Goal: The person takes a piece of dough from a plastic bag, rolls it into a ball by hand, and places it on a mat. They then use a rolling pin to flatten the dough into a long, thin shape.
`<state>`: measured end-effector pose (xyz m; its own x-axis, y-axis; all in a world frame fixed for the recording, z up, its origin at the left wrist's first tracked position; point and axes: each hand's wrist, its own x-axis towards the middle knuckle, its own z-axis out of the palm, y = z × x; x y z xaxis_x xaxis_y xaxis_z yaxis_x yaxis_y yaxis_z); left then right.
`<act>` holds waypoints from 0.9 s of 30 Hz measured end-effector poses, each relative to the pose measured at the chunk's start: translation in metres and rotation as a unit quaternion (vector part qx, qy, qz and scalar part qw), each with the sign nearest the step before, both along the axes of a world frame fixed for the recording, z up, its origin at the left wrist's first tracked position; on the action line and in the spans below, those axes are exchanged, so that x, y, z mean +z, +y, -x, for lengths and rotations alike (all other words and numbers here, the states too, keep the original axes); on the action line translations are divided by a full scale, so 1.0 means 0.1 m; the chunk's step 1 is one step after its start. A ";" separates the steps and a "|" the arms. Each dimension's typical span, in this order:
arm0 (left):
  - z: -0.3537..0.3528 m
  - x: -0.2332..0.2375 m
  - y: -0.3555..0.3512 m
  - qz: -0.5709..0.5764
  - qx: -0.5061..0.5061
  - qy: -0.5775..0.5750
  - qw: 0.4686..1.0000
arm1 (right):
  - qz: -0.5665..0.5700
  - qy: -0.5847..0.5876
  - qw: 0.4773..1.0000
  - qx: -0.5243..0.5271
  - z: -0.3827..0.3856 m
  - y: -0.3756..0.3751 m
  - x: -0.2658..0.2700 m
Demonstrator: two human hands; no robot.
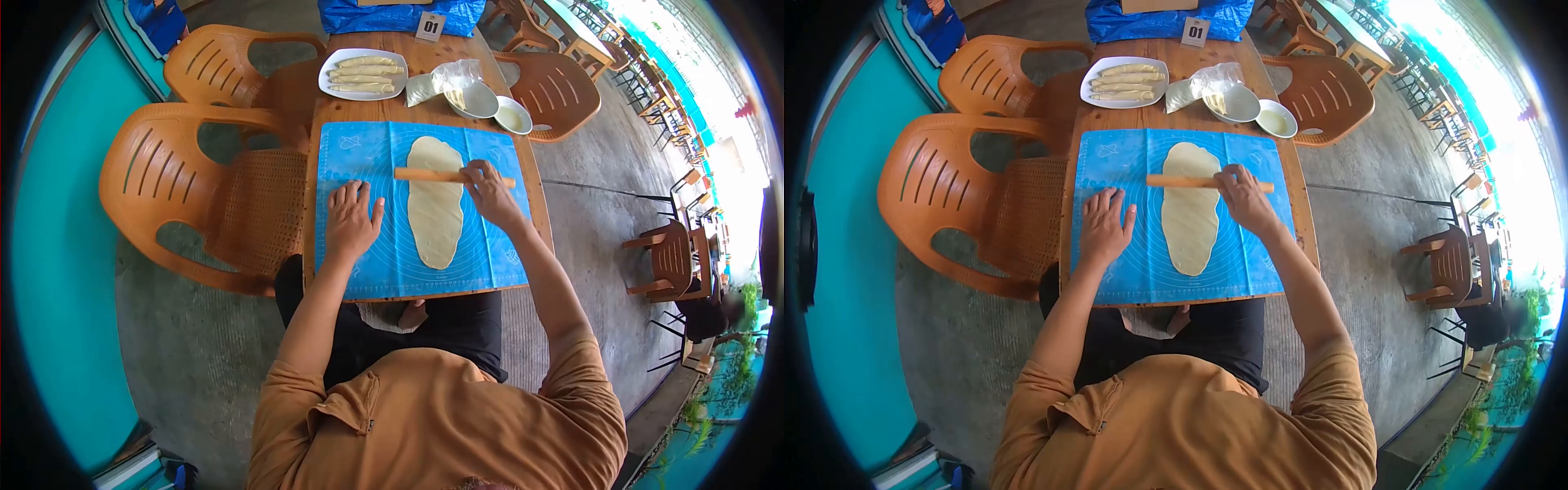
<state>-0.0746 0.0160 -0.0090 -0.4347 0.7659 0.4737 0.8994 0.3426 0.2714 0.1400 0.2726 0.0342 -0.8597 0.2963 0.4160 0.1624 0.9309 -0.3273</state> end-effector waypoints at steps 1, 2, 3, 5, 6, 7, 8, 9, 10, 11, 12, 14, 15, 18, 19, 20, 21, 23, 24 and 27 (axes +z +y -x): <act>0.00 0.00 0.00 0.002 0.003 0.002 1.000 | 0.025 -0.030 0.999 -0.008 -0.06 -0.08 0.00; -0.01 -0.01 -0.01 0.003 0.000 0.000 1.000 | 0.026 -0.032 0.999 -0.011 -0.09 -0.14 -0.02; -0.02 0.01 -0.01 0.003 0.001 0.000 1.000 | 0.027 -0.049 0.998 -0.019 -0.11 -0.20 -0.05; -0.02 0.03 0.02 -0.001 -0.001 0.002 1.000 | 0.023 -0.086 0.996 -0.010 -0.15 -0.19 -0.12; -0.02 0.03 0.02 0.000 0.002 0.002 1.000 | 0.023 -0.087 0.996 -0.013 -0.15 -0.19 -0.17; -0.02 0.02 0.01 0.002 0.006 0.001 1.000 | 0.007 -0.105 0.994 -0.040 -0.13 -0.22 -0.24; -0.02 0.01 0.01 0.003 0.006 0.001 1.000 | -0.010 -0.122 0.990 -0.066 -0.10 -0.23 -0.30; -0.02 0.01 0.02 0.005 0.007 0.006 1.000 | -0.009 -0.123 0.990 -0.065 -0.05 -0.28 -0.30; -0.02 0.00 0.02 0.006 0.008 0.011 1.000 | 0.004 -0.124 0.987 -0.100 0.01 -0.32 -0.31; -0.02 -0.01 0.02 0.008 0.007 0.010 1.000 | 0.016 -0.125 0.983 -0.136 0.06 -0.35 -0.31; -0.02 0.00 0.02 0.006 0.007 0.005 1.000 | 0.017 -0.125 0.982 -0.137 0.10 -0.34 -0.37; 0.00 0.01 0.05 0.007 0.007 -0.001 1.000 | -0.038 -0.132 0.974 -0.181 0.20 -0.30 -0.51; -0.01 0.02 0.05 0.008 0.007 0.004 1.000 | -0.035 -0.136 0.974 -0.178 0.26 -0.27 -0.50; -0.02 0.01 0.02 0.018 0.008 0.010 1.000 | -0.033 -0.118 0.974 -0.192 0.49 -0.13 -0.45; -0.01 0.01 0.04 0.019 0.009 0.015 1.000 | -0.038 -0.115 0.969 -0.215 0.58 -0.06 -0.46; -0.02 0.00 0.04 0.022 0.009 0.012 1.000 | -0.042 -0.114 0.963 -0.239 0.65 0.00 -0.48; -0.01 -0.01 0.04 0.021 0.008 0.010 1.000 | -0.036 -0.108 0.962 -0.247 0.73 0.05 -0.47; -0.01 0.00 0.03 0.026 0.007 0.009 1.000 | -0.029 -0.110 0.959 -0.260 0.88 0.18 -0.49; -0.02 0.06 0.04 0.048 0.014 -0.009 0.999 | -0.025 -0.110 0.955 -0.275 0.93 0.23 -0.50; -0.10 0.36 0.20 0.113 0.028 -0.071 0.991 | -0.013 -0.119 0.951 -0.284 1.01 0.33 -0.50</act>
<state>-0.0650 0.0362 0.0265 -0.5287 0.8185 0.2249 0.8361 0.4564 0.3043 0.0393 0.3052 -0.0161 -0.6350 0.7333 0.2429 0.7083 0.6782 -0.1958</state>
